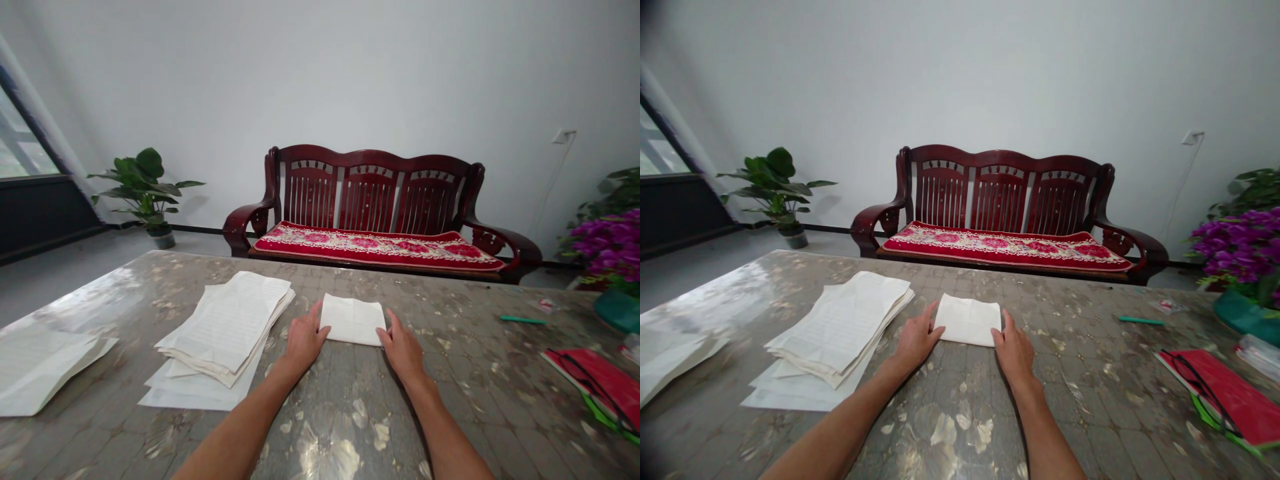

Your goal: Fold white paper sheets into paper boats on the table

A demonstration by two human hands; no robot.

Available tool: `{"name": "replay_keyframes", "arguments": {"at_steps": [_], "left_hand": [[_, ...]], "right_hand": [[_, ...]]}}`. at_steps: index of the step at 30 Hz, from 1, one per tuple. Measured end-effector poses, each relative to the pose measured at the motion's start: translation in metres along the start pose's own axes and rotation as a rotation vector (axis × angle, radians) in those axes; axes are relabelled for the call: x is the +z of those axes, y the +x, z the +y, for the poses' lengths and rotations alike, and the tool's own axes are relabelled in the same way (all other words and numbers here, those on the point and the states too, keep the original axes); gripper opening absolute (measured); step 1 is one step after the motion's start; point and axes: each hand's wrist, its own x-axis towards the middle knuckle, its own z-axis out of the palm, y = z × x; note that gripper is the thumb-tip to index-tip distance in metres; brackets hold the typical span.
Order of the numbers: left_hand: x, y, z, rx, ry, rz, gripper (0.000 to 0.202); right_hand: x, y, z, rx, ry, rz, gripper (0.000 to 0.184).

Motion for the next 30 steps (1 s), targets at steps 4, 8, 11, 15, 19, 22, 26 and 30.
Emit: {"name": "replay_keyframes", "arguments": {"at_steps": [4, 8, 11, 15, 19, 22, 26, 30], "left_hand": [[0.005, -0.001, -0.003, 0.054, 0.065, 0.002, 0.049], [0.011, -0.001, -0.006, 0.085, 0.076, 0.003, 0.041], [0.014, -0.001, -0.008, 0.095, 0.066, 0.002, 0.040], [0.015, -0.002, -0.008, 0.101, 0.022, 0.001, 0.037], [0.014, -0.003, -0.007, 0.102, 0.010, -0.006, 0.036], [0.015, -0.004, -0.006, 0.099, 0.020, -0.009, 0.036], [0.015, -0.004, -0.006, 0.087, 0.039, -0.011, 0.036], [0.015, -0.005, -0.006, 0.090, 0.063, 0.004, 0.035]], "right_hand": [[-0.002, -0.002, -0.003, -0.067, -0.096, 0.013, 0.044], [-0.005, -0.003, -0.005, -0.134, -0.148, 0.014, 0.036], [-0.005, -0.004, -0.005, -0.165, -0.163, 0.004, 0.036], [-0.005, -0.003, -0.005, -0.181, -0.186, -0.009, 0.036], [-0.004, -0.003, -0.007, -0.181, -0.197, -0.003, 0.038], [-0.004, -0.003, -0.007, -0.183, -0.209, -0.012, 0.040], [-0.003, -0.002, -0.006, -0.201, -0.227, -0.019, 0.043], [-0.002, -0.003, -0.007, -0.209, -0.224, -0.019, 0.043]]}}
